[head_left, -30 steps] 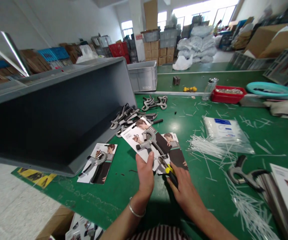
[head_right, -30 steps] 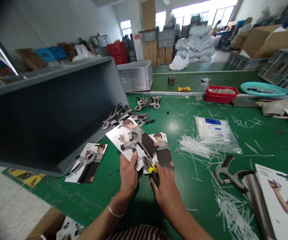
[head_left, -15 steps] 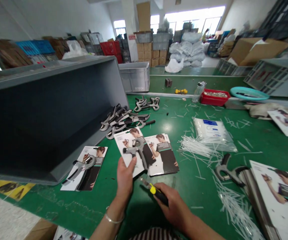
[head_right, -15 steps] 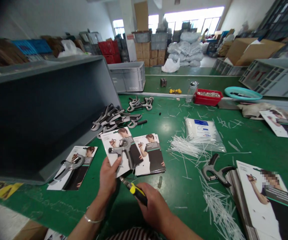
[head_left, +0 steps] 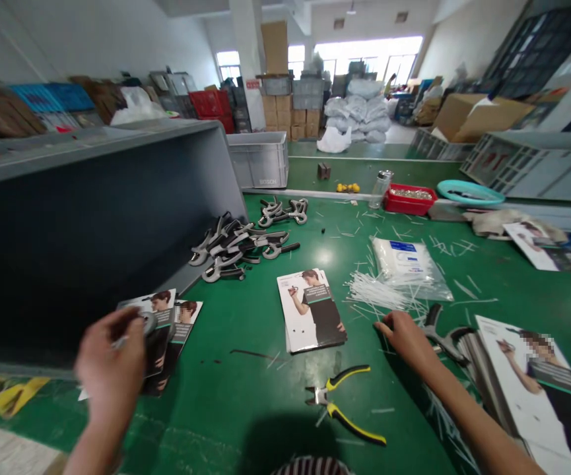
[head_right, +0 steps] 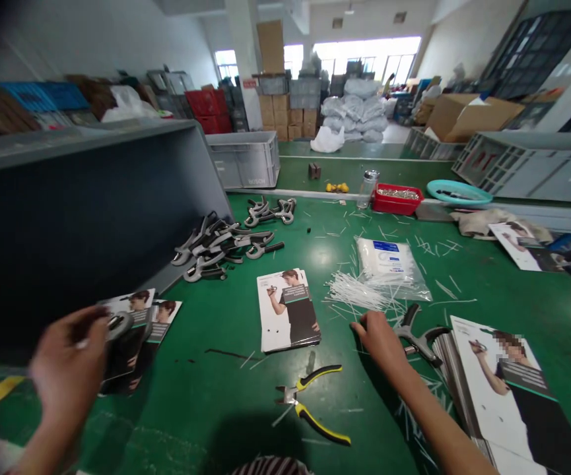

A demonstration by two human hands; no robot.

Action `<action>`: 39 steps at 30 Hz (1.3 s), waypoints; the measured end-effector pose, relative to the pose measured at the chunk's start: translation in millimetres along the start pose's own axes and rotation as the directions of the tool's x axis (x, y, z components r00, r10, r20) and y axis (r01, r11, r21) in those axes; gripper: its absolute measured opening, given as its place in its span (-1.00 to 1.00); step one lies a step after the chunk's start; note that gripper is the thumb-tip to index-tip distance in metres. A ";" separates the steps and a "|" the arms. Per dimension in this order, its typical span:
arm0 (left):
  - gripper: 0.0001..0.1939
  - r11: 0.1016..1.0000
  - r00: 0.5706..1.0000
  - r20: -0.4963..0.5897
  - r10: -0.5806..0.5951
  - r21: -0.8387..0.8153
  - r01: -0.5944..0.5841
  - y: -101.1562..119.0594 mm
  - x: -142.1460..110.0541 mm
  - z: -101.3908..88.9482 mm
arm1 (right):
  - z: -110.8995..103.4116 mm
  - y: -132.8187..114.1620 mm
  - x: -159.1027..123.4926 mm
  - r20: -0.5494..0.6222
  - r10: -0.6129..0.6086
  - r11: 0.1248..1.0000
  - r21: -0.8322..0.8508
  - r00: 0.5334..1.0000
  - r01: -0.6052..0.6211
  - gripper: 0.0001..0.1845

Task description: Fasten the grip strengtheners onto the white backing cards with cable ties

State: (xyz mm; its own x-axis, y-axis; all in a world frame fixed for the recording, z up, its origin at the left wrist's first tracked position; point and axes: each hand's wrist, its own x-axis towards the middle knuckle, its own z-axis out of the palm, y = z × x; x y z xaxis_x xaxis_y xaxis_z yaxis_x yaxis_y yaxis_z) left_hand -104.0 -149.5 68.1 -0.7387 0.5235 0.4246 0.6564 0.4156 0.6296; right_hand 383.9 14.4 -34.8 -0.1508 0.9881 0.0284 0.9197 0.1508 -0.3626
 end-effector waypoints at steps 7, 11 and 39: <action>-0.40 0.931 0.745 0.622 0.242 -0.366 0.003 57.8 -106.4 168.8 | -17.2 -1.4 4.2 0.155 0.059 0.997 0.038 0.986 -0.065 -0.78; -0.56 0.864 0.736 0.611 0.292 -0.498 0.071 57.3 -111.3 185.7 | -23.6 5.3 -1.2 0.135 0.043 0.994 0.095 0.990 -0.056 -0.82; -0.51 0.552 0.549 0.835 0.041 -0.477 0.684 51.8 -60.7 118.6 | -3.7 -167.5 27.1 0.007 -0.230 0.338 0.938 0.973 0.074 -0.70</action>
State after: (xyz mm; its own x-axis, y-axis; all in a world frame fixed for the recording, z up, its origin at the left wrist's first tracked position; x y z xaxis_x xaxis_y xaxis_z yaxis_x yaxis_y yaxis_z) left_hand -7.0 -71.5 -2.2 -0.2507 0.9254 -0.2841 -0.2163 0.2325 0.9482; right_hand 227.1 16.0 30.2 -0.3609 0.9267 0.1050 -0.0404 0.0970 -0.9945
